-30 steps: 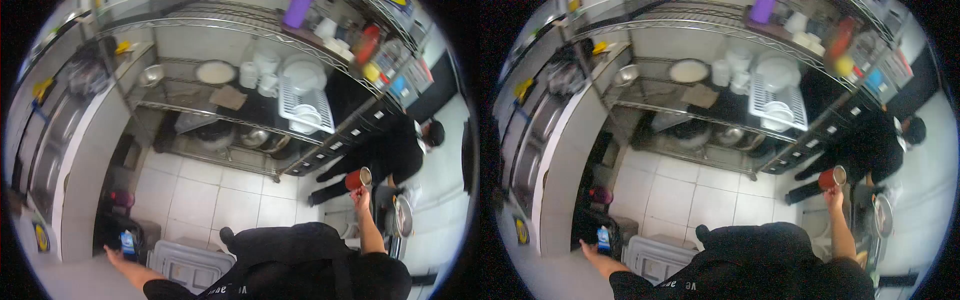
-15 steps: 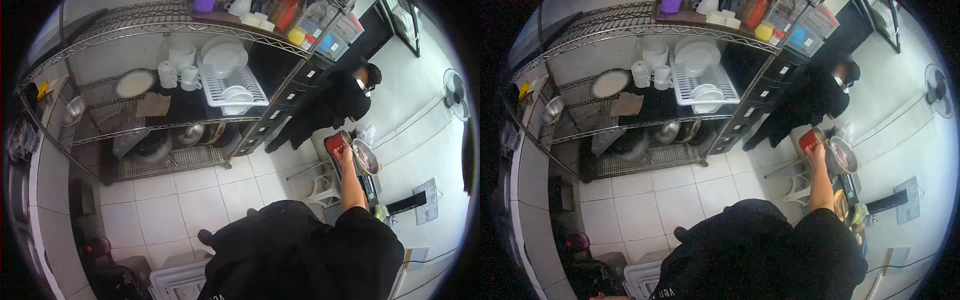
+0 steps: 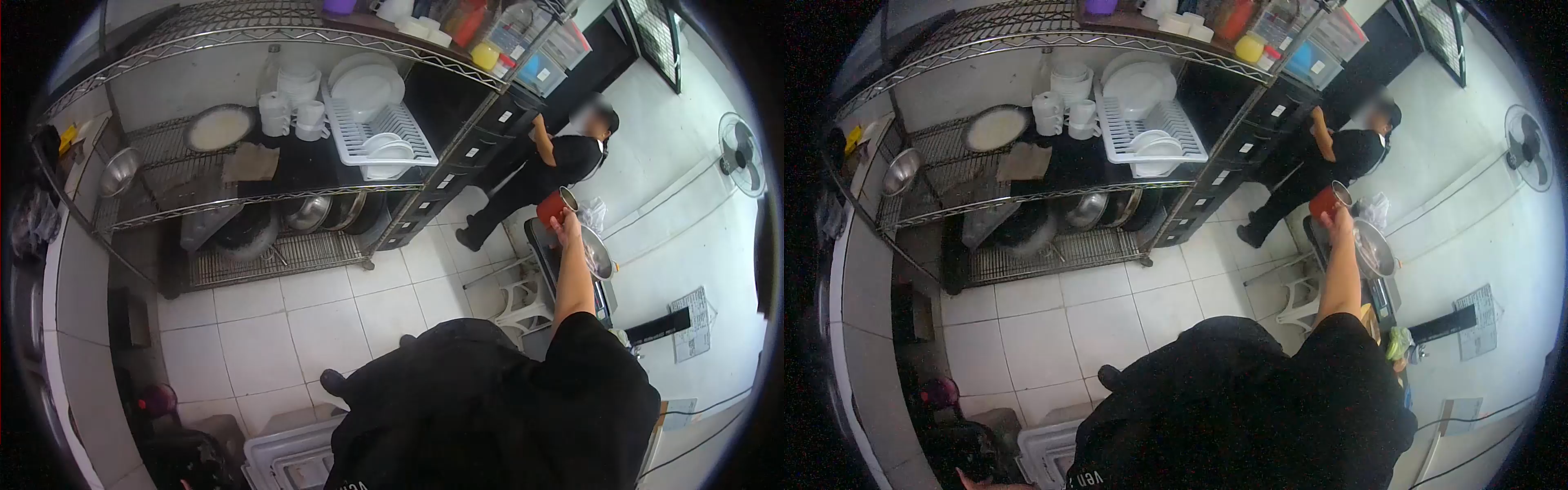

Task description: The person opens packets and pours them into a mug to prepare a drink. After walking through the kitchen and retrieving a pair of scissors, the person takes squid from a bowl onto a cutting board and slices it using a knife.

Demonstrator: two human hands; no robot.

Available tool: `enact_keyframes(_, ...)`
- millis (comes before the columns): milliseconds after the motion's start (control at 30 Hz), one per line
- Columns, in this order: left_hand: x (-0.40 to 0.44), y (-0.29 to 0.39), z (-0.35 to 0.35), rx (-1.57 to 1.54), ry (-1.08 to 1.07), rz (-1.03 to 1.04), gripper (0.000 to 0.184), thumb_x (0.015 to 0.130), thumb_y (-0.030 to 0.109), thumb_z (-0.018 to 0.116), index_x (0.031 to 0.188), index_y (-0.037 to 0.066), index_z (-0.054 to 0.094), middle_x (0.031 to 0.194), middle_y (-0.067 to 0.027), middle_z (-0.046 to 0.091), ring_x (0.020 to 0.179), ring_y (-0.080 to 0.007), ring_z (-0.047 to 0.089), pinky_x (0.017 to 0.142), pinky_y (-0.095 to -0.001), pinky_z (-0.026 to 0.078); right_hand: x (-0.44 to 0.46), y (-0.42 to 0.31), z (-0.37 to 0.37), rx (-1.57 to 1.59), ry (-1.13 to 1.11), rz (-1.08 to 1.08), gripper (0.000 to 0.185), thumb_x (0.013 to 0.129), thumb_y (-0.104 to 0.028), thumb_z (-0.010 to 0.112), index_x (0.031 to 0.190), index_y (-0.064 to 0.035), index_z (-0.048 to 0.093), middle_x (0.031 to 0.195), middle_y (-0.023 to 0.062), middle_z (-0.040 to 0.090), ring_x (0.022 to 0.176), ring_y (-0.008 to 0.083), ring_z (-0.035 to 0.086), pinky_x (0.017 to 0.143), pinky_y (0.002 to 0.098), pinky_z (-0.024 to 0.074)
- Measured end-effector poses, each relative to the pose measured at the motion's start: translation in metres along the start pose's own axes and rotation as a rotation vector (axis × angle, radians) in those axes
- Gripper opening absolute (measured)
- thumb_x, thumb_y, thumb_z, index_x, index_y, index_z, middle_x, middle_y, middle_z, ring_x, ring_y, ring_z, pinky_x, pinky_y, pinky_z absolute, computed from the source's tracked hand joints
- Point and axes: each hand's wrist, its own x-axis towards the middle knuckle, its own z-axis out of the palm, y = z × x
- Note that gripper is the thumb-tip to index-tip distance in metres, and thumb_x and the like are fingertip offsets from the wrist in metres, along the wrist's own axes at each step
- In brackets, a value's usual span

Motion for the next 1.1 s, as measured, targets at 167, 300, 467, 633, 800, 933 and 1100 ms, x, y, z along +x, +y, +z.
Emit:
enact_keyframes(167, -0.029, 0.005, 0.002, 0.128, 0.008, 0.119, 0.076, 0.080, 0.042, 0.057, 0.140, 0.005, 0.030, 0.147, -0.0254, 0.020, 0.131, -0.0465, 0.024, 0.106, -0.0553, 0.026, 0.005, -0.008, 0.001, -0.024, 0.042, -0.042, 0.023, 0.092, -0.019, 0.057, 0.113, -0.0098, 0.056, 0.103, 0.0052, 0.060, 0.087, 0.0188, 0.058, 0.065, 0.0318, 0.0551)
enact_keyframes(300, -0.069, 0.012, 0.012, 0.234, -0.009, 0.272, 0.076, 0.079, 0.040, 0.059, 0.140, 0.004, 0.031, 0.146, -0.0264, 0.021, 0.130, -0.0472, 0.025, 0.105, -0.0545, 0.027, 0.023, -0.010, -0.009, 0.001, 0.084, -0.048, 0.021, 0.092, -0.019, 0.057, 0.112, -0.0102, 0.056, 0.107, 0.0048, 0.060, 0.087, 0.0188, 0.058, 0.064, 0.0315, 0.0551)
enact_keyframes(467, -0.139, 0.022, 0.035, 0.354, -0.066, 0.508, 0.076, 0.078, 0.038, 0.061, 0.139, 0.003, 0.032, 0.145, -0.0276, 0.021, 0.129, -0.0481, 0.027, 0.105, -0.0534, 0.028, 0.051, -0.015, -0.022, -0.018, 0.032, -0.054, 0.032, 0.090, -0.017, 0.059, 0.118, -0.0007, 0.054, 0.106, 0.0115, 0.058, 0.077, 0.0242, 0.062, 0.057, 0.0324, 0.0561)
enact_keyframes(633, -0.222, 0.038, 0.061, 0.442, -0.186, 0.747, 0.076, 0.076, 0.036, 0.063, 0.138, 0.002, 0.033, 0.144, -0.0288, 0.021, 0.128, -0.0490, 0.028, 0.105, -0.0523, 0.029, 0.089, -0.007, -0.032, 0.053, 0.103, -0.090, 0.035, 0.090, -0.020, 0.060, 0.115, 0.0037, 0.054, 0.097, 0.0139, 0.062, 0.063, 0.0253, 0.065, 0.049, 0.0307, 0.0547)
enact_keyframes(800, -0.307, 0.049, 0.086, 0.565, -0.307, 0.922, 0.076, 0.075, 0.033, 0.065, 0.137, 0.000, 0.035, 0.143, -0.0300, 0.021, 0.127, -0.0499, 0.030, 0.105, -0.0512, 0.030, 0.134, 0.012, -0.057, 0.038, 0.052, -0.114, 0.035, 0.090, -0.023, 0.061, 0.108, 0.0066, 0.056, 0.085, 0.0142, 0.062, 0.061, 0.0223, 0.065, 0.051, 0.0307, 0.0562)
enact_keyframes(933, -0.377, 0.064, 0.113, 0.720, -0.402, 1.004, 0.076, 0.074, 0.031, 0.066, 0.136, 0.000, 0.036, 0.143, -0.0310, 0.022, 0.126, -0.0506, 0.031, 0.105, -0.0503, 0.031, 0.166, 0.022, -0.069, 0.036, -0.028, -0.044, 0.037, 0.090, -0.026, 0.062, 0.107, 0.0062, 0.056, 0.086, 0.0116, 0.061, 0.063, 0.0201, 0.065, 0.052, 0.0291, 0.0558)
enact_keyframes(1100, -0.464, 0.076, 0.178, 0.901, -0.554, 1.052, 0.076, 0.072, 0.029, 0.068, 0.135, -0.001, 0.037, 0.142, -0.0322, 0.022, 0.124, -0.0515, 0.032, 0.104, -0.0492, 0.032, 0.213, 0.050, -0.068, -0.216, -0.090, -0.089, 0.040, 0.089, -0.029, 0.062, 0.106, 0.0079, 0.059, 0.086, 0.0157, 0.066, 0.064, 0.0207, 0.068, 0.053, 0.0295, 0.0563)
